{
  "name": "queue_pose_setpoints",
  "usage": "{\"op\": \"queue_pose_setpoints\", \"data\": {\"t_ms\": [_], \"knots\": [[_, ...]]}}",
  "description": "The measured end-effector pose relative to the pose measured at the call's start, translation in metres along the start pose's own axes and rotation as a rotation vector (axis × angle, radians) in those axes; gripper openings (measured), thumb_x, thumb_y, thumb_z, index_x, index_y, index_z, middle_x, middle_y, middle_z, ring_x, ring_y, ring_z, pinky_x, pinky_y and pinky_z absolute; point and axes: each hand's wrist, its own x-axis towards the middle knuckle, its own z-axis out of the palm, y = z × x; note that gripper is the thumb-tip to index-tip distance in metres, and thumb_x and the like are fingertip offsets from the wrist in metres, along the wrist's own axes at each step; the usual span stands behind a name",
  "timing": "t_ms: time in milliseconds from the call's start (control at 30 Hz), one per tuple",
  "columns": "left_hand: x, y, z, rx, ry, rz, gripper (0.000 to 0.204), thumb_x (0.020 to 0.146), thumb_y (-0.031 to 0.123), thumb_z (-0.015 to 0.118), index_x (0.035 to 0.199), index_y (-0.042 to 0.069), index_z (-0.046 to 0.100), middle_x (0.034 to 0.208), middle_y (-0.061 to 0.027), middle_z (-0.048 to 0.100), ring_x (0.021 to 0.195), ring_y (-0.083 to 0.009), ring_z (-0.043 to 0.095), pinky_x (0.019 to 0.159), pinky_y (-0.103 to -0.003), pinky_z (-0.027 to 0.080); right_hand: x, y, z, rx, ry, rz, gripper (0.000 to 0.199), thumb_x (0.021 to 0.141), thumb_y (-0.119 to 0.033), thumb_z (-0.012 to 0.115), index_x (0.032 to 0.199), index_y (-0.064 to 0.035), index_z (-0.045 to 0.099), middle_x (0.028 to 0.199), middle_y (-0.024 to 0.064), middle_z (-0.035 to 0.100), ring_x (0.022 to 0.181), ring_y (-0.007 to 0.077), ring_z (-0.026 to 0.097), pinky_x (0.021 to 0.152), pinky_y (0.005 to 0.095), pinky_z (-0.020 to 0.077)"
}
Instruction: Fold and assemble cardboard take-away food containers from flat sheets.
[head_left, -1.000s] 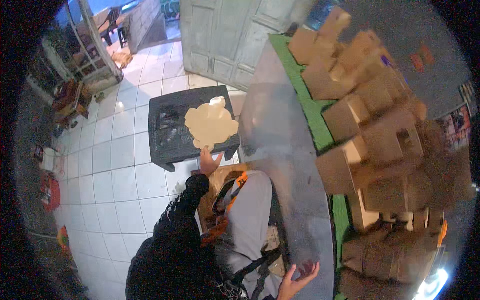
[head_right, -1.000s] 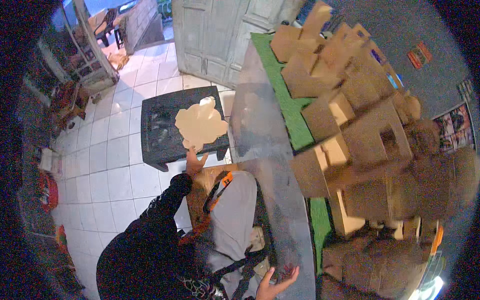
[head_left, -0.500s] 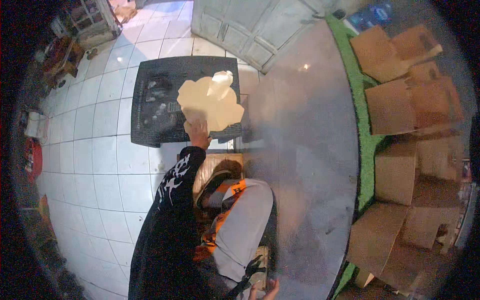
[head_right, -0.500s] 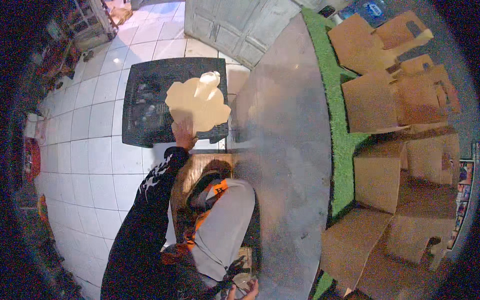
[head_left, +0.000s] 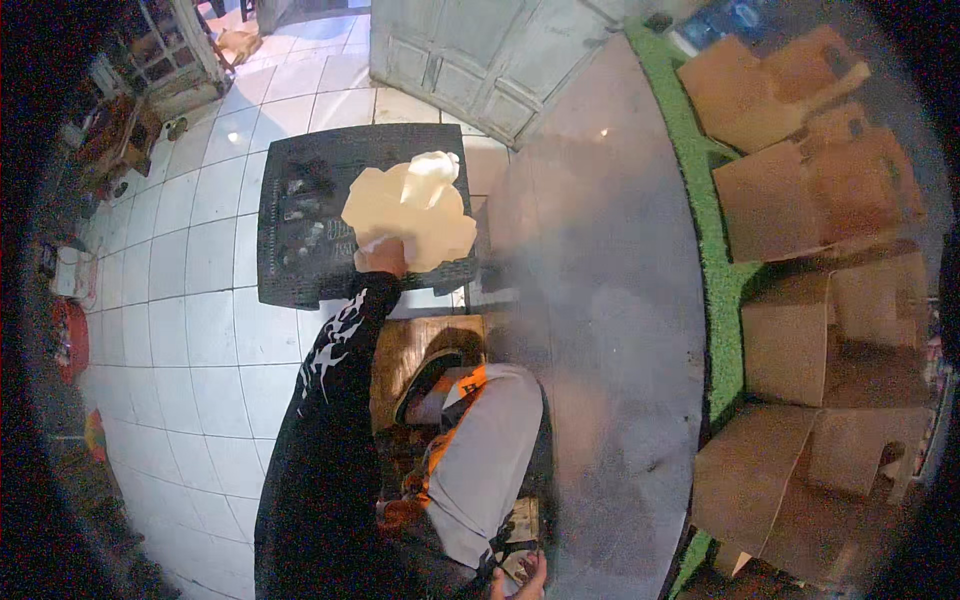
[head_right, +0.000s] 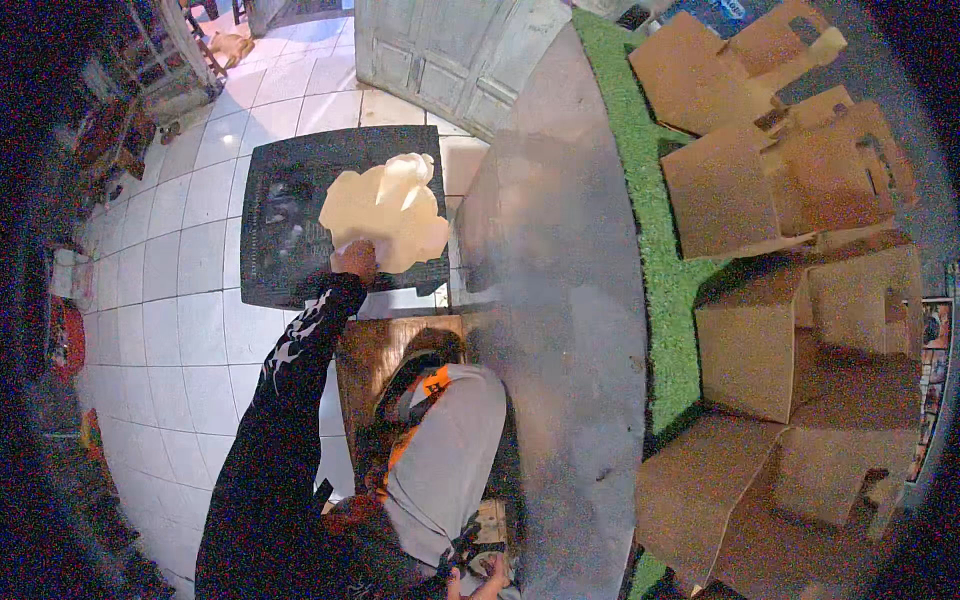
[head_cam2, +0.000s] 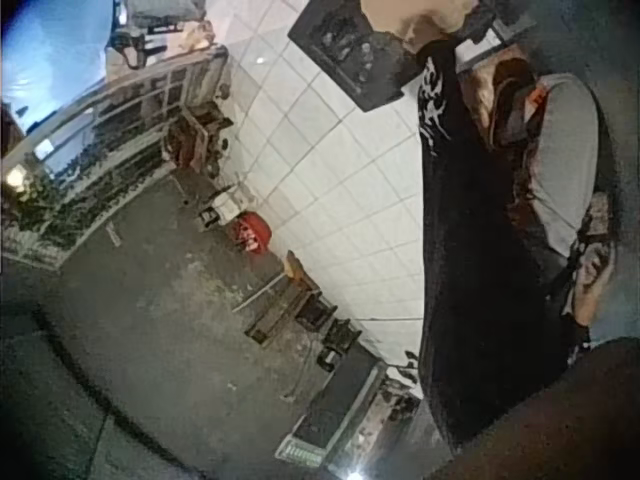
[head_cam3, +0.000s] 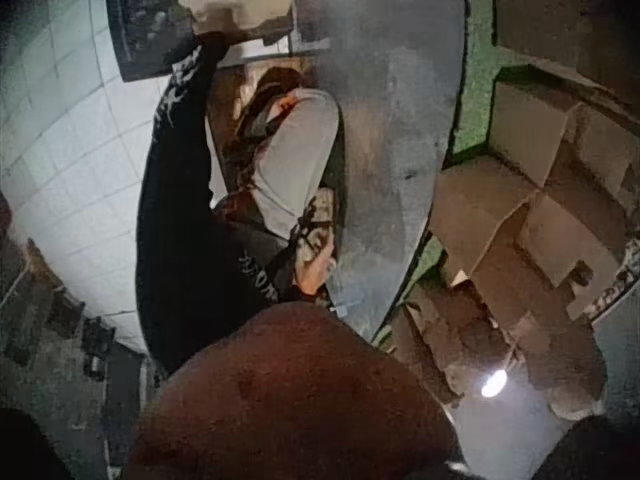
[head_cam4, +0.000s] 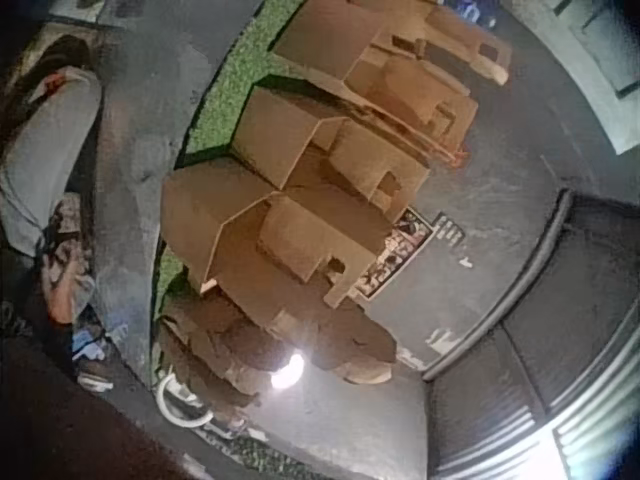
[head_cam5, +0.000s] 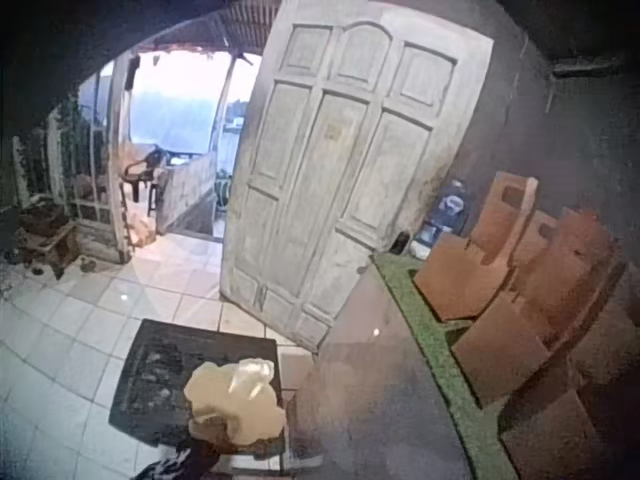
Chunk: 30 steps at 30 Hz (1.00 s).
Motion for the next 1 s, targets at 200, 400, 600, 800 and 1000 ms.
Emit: {"op": "queue_pose_setpoints", "data": {"t_ms": [200,400,600,800,1000], "knots": [[0.029,-0.022,-0.024,-0.333,0.270,0.127,0.019,0.077,0.016,0.060,0.090,0.002,0.060,0.088,-0.0241,0.063,0.084,-0.0416,0.062,0.068,-0.048,0.049,-0.002,-0.003,-0.001,0.148,0.052,-0.022,0.064,0.088,-0.020,0.063,0.140,0.0004,0.030,0.120,0.0208,0.048,0.101,0.0303,0.052,0.084,0.0390,0.0445],[-0.021,-0.028,-0.142,-0.364,0.432,0.171,0.033,0.089,0.016,0.043,0.119,0.014,0.057,0.098,-0.0205,0.063,0.092,-0.0396,0.061,0.076,-0.048,0.048,-0.010,-0.010,-0.015,0.154,0.063,0.056,0.064,0.089,-0.021,0.063,0.140,0.0001,0.030,0.127,0.0225,0.044,0.108,0.0339,0.049,0.090,0.0413,0.0413],[-0.149,0.002,-0.268,-0.109,0.400,0.377,0.028,0.086,0.015,0.053,0.113,0.014,0.062,0.087,-0.0172,0.064,0.079,-0.0367,0.061,0.068,-0.047,0.048,-0.006,-0.023,-0.022,0.269,0.163,-0.090,0.063,0.088,-0.019,0.063,0.139,0.0008,0.032,0.134,0.0241,0.040,0.118,0.0382,0.045,0.096,0.0425,0.0370],[-0.294,0.054,-0.328,-0.178,-0.410,0.898,0.022,0.077,0.012,0.059,0.098,0.006,0.065,0.092,-0.0175,0.065,0.082,-0.0345,0.063,0.074,-0.042,0.050,0.022,-0.051,-0.024,0.273,0.137,-0.335,0.074,0.078,-0.010,0.071,0.137,0.0016,0.028,0.129,0.0189,0.045,0.114,0.0293,0.047,0.098,0.0357,0.0369],[-0.382,0.114,-0.333,-0.615,-1.227,1.274,0.038,0.079,0.009,0.060,0.116,0.000,0.057,0.118,-0.0155,0.061,0.108,-0.0238,0.058,0.093,-0.033,0.044,-0.002,-0.065,-0.033,0.961,-0.165,-0.355,0.096,0.071,-0.022,0.078,0.140,0.0068,0.018,0.138,0.0227,0.036,0.129,0.0330,0.034,0.108,0.0409,0.0283]]}}
